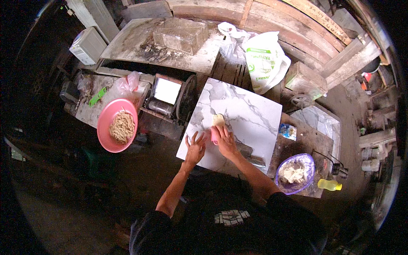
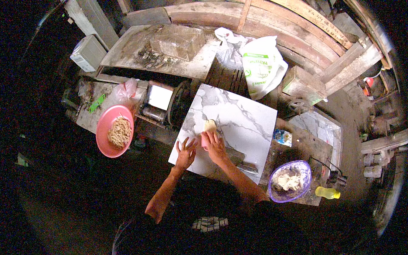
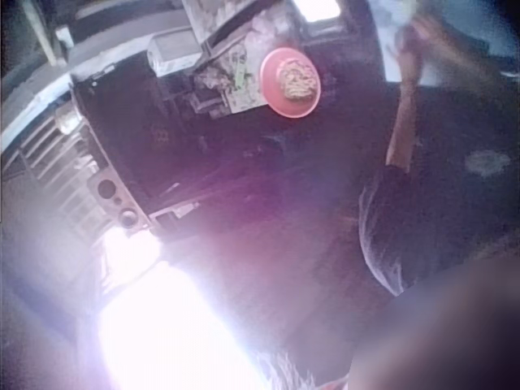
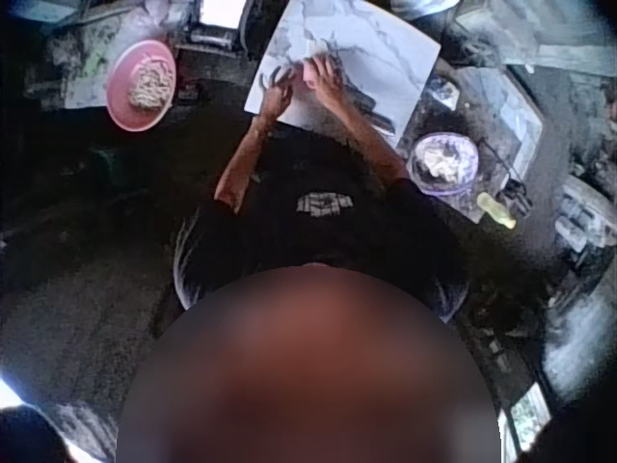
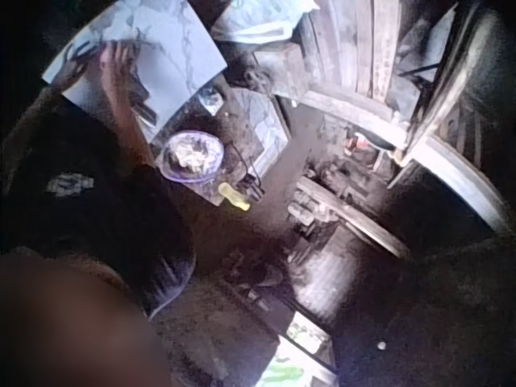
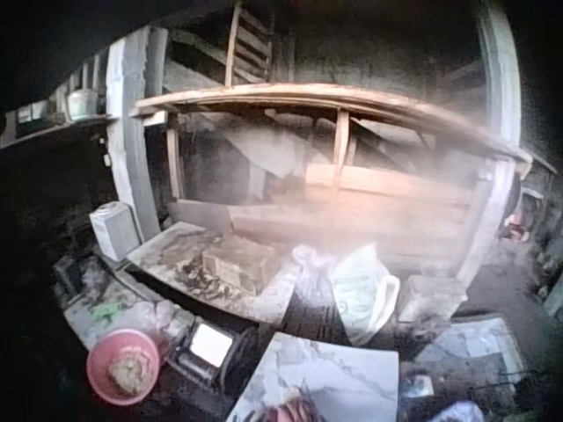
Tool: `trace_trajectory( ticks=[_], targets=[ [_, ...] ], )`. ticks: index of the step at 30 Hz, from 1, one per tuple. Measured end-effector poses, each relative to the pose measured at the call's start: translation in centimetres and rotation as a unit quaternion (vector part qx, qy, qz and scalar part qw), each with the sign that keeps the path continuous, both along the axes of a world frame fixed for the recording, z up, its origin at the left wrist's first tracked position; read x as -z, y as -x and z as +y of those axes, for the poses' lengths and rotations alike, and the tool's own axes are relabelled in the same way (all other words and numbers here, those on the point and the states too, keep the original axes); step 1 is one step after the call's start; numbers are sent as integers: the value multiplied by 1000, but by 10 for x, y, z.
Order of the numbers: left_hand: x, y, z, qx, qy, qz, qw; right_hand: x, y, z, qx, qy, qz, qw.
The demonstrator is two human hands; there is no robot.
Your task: The person kneads dough in a purple bowl by hand, then takes a portion of dough and flattens it on a marble-patterned surface using a small cylindrical tool.
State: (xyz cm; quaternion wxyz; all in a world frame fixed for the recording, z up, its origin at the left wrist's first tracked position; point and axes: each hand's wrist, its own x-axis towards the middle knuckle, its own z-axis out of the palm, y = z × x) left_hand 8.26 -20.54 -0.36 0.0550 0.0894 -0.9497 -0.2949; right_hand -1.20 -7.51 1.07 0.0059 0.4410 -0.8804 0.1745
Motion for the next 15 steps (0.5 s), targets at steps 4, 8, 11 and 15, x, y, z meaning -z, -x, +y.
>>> trace_trajectory(
  ticks=[4,8,11,15],
  targets=[
    [-2,9,-3,2,-16,1,1000,-9,-13,14,-58,-49,-43,996],
    [-6,11,0,-8,-30,17,999,-16,-3,10,-25,-8,-81,996],
    [-8,13,-2,-30,-29,13,999,-25,37,-10,23,77,-58,995],
    [-5,21,1,-40,-48,10,998,-11,68,-30,21,3,-34,999]
  ],
)
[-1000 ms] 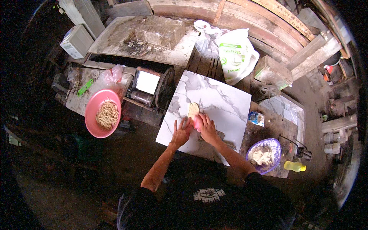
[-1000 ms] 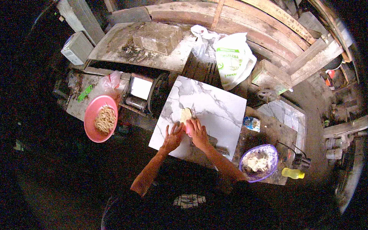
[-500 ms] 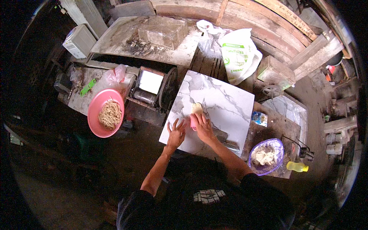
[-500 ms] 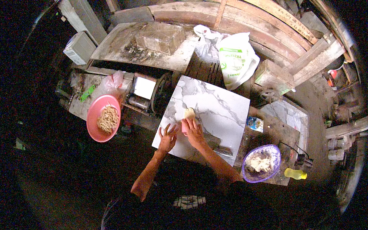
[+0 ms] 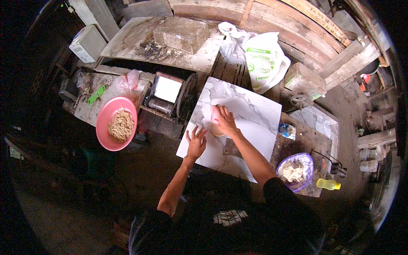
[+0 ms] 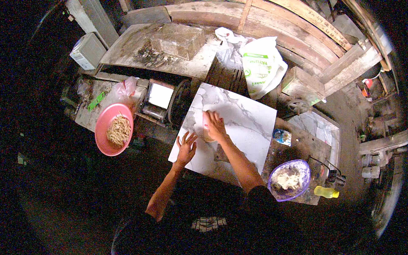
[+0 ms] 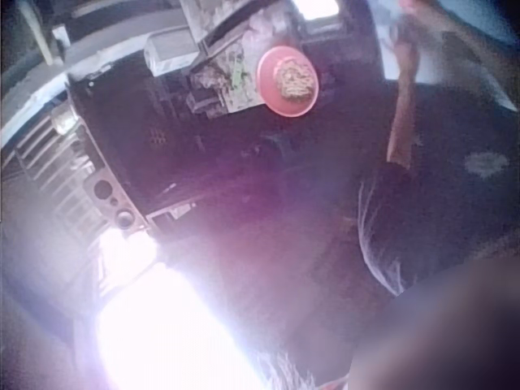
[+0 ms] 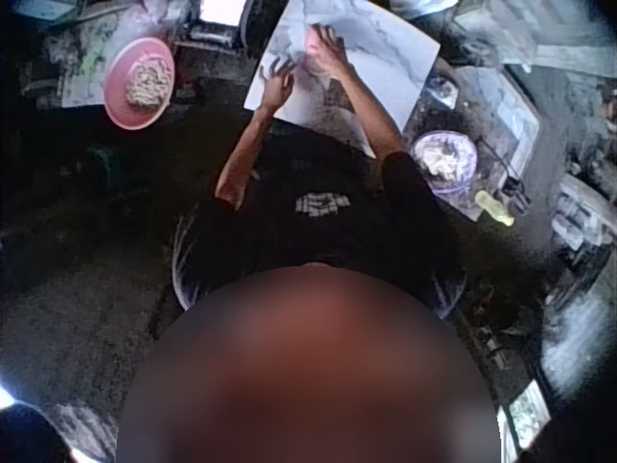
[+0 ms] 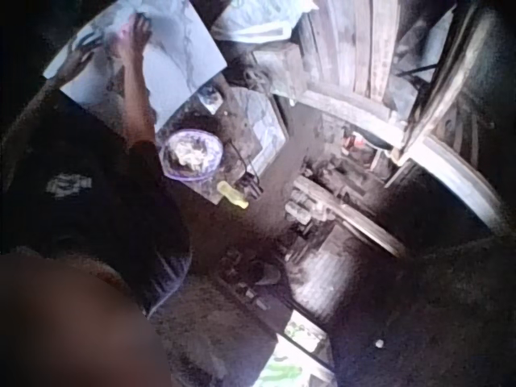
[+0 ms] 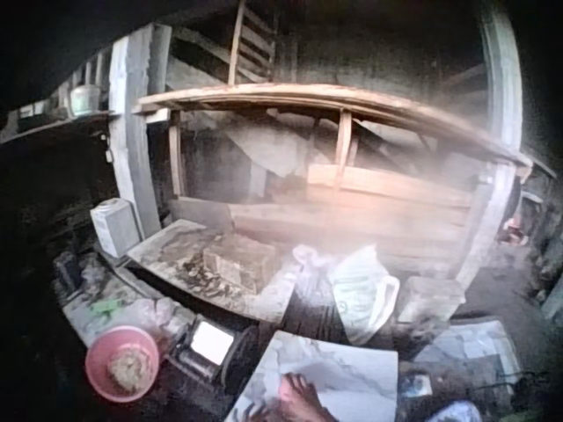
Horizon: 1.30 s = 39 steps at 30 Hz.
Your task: The person kneads dough in a purple bowl by hand, then takes a portion of dough and flattens it on a marble-patterned surface using a small cylindrical tool.
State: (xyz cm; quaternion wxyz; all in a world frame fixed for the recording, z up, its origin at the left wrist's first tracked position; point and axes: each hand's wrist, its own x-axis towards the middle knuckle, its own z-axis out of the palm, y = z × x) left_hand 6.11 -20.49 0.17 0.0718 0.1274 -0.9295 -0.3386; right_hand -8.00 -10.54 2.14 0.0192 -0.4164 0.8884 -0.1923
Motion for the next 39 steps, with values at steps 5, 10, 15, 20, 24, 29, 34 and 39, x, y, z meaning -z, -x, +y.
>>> trace_trajectory(
  ticks=[5,10,15,20,24,29,34,39],
  targets=[
    [2,4,13,0,0,0,1000,21,-31,11,-2,16,29,999],
    [8,1,15,14,3,-37,999,2,-40,20,3,13,-28,1000],
    [8,-5,11,4,6,16,1000,2,-37,42,73,137,-47,987],
    [13,-13,9,-19,-5,11,1000,-3,-73,45,6,13,23,1000],
    [6,-9,10,-39,-32,12,999,9,-71,35,27,-46,29,998],
    [9,5,15,-12,-51,29,998,-4,-6,13,-5,-183,-167,969],
    [5,23,8,1,-11,53,999,-8,1,14,-58,-131,-200,969],
    [18,14,5,59,33,34,997,3,-80,44,19,-42,51,998]
  ],
)
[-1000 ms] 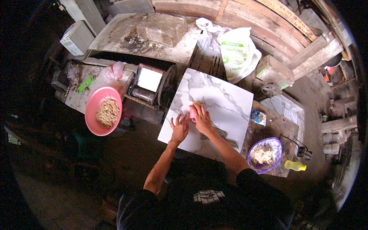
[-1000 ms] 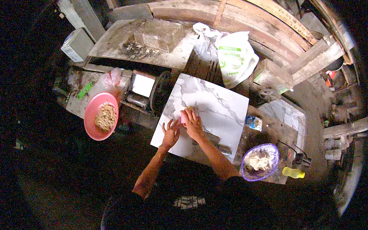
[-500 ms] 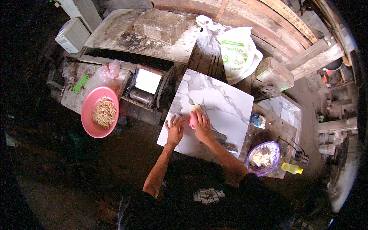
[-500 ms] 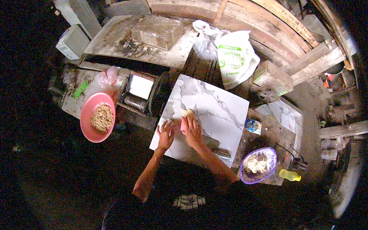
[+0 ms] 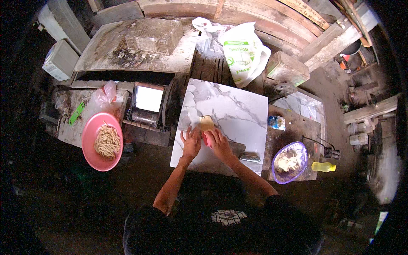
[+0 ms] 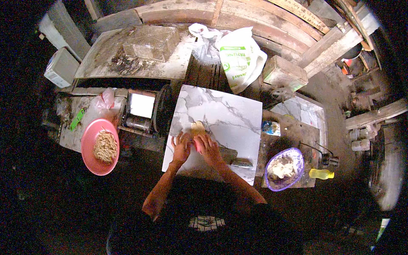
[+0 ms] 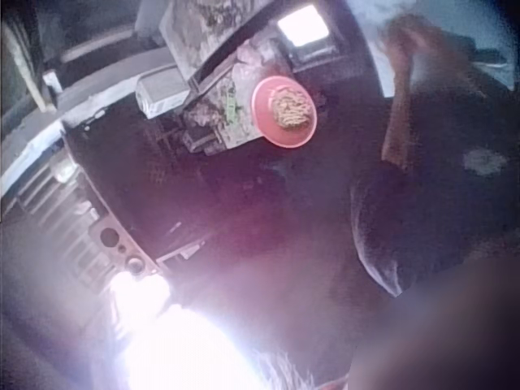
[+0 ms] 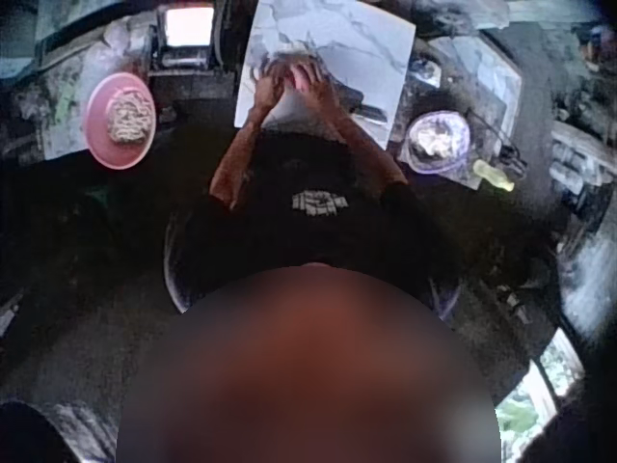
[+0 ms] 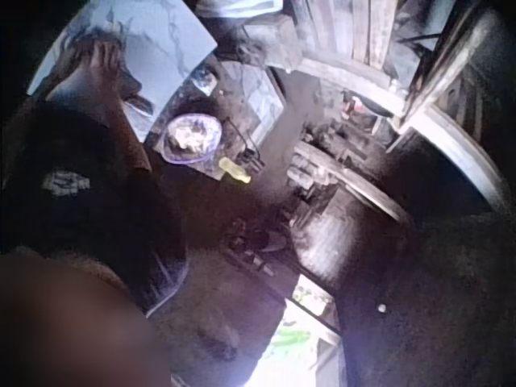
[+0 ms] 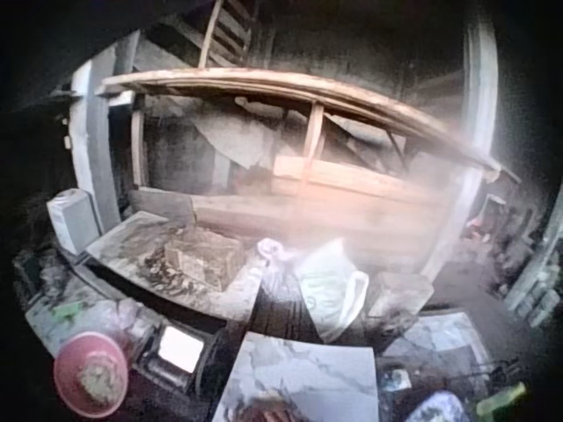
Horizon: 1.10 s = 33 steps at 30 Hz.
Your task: The person kneads dough in a purple bowl by hand, then takes a portion of dough and flattens it on a marble-patterned surface using a small cylindrical tool.
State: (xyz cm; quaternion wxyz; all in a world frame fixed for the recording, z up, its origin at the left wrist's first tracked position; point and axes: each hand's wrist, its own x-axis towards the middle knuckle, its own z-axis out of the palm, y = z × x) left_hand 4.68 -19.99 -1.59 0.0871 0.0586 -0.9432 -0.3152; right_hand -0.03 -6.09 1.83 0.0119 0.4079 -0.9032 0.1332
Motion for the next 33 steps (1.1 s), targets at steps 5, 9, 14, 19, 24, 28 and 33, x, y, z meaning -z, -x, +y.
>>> trace_trajectory(
  ticks=[5,9,14,19,24,28,33],
  targets=[
    [6,-7,6,21,-11,-13,1000,2,35,-13,31,-100,-119,987],
    [-2,-3,-1,41,-14,-14,999,-8,71,-24,0,-149,-278,949],
    [-3,0,-18,41,-39,-18,998,-5,48,8,7,84,-251,964],
    [-5,3,-12,96,-22,-21,995,-12,41,8,35,135,-96,986],
    [-6,8,-17,59,-19,-5,998,-4,47,-17,24,-51,-111,992],
    [0,8,-20,46,-24,-5,999,2,89,-30,13,-145,-221,964],
    [-1,12,-18,61,-40,-17,997,13,81,-27,14,-48,-234,971]
  ],
)
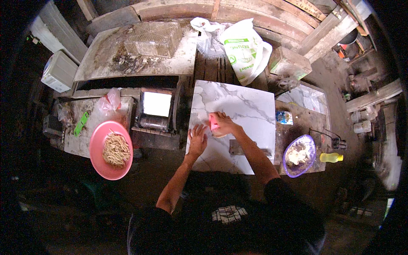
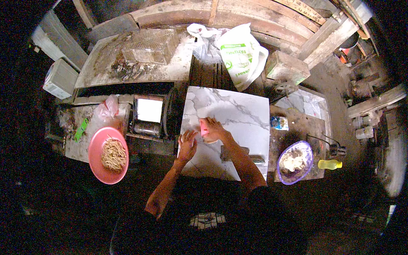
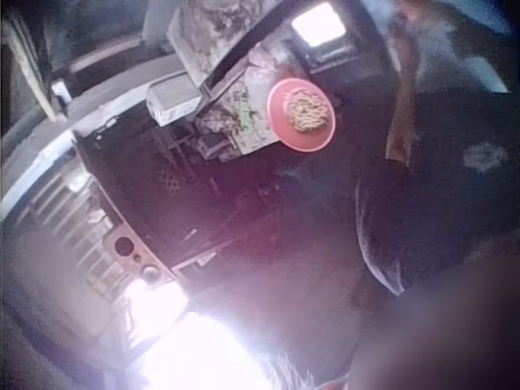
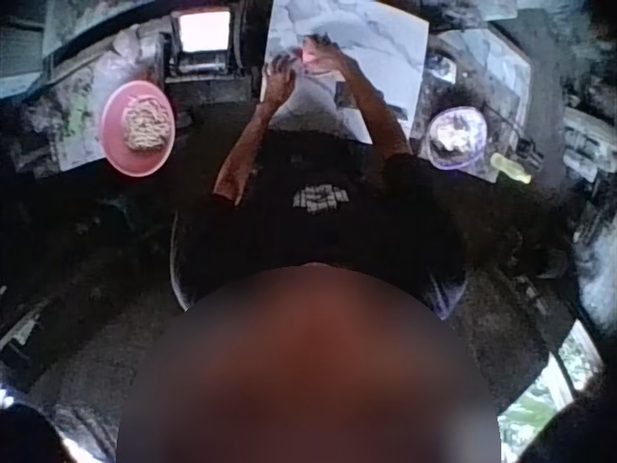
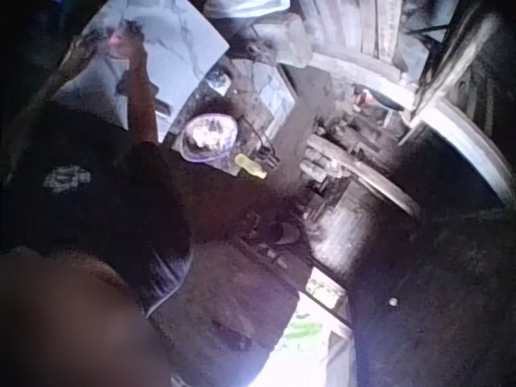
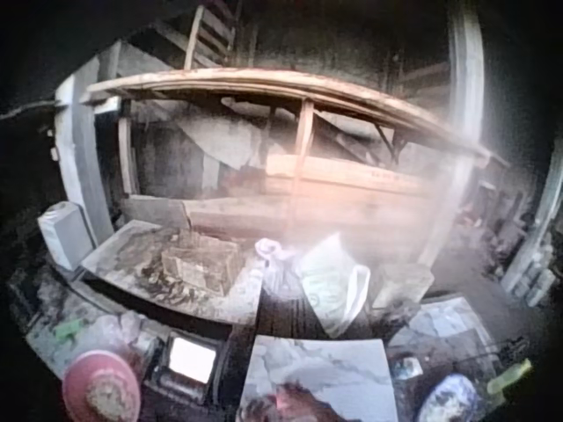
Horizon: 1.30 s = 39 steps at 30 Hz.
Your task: The person kneads dough in a purple bowl by hand, then takes a portion of dough and flattens it on a marble-patterned surface using a small cylindrical tool.
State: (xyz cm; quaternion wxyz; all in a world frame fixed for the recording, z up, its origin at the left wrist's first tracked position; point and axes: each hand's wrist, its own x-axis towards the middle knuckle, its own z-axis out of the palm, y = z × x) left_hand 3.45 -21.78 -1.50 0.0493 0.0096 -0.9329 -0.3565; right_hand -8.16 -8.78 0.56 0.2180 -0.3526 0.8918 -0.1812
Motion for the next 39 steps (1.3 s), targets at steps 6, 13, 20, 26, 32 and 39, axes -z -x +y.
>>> trace_trajectory(
  ticks=[6,13,20,26,32,39],
  targets=[
    [13,-9,6,91,73,-24,993,-6,-56,41,112,188,112,969],
    [25,-11,20,91,163,19,982,-16,-59,32,84,66,116,988],
    [12,-26,-2,48,72,-55,995,-6,-19,2,15,-36,67,997],
    [-3,-14,1,31,51,-28,998,-22,42,-14,-49,-70,-104,991],
    [-12,-12,0,-8,6,3,1000,-3,-30,32,23,104,122,987],
    [-4,-22,8,-11,17,-3,1000,-9,-41,17,33,77,161,983]
  ],
)
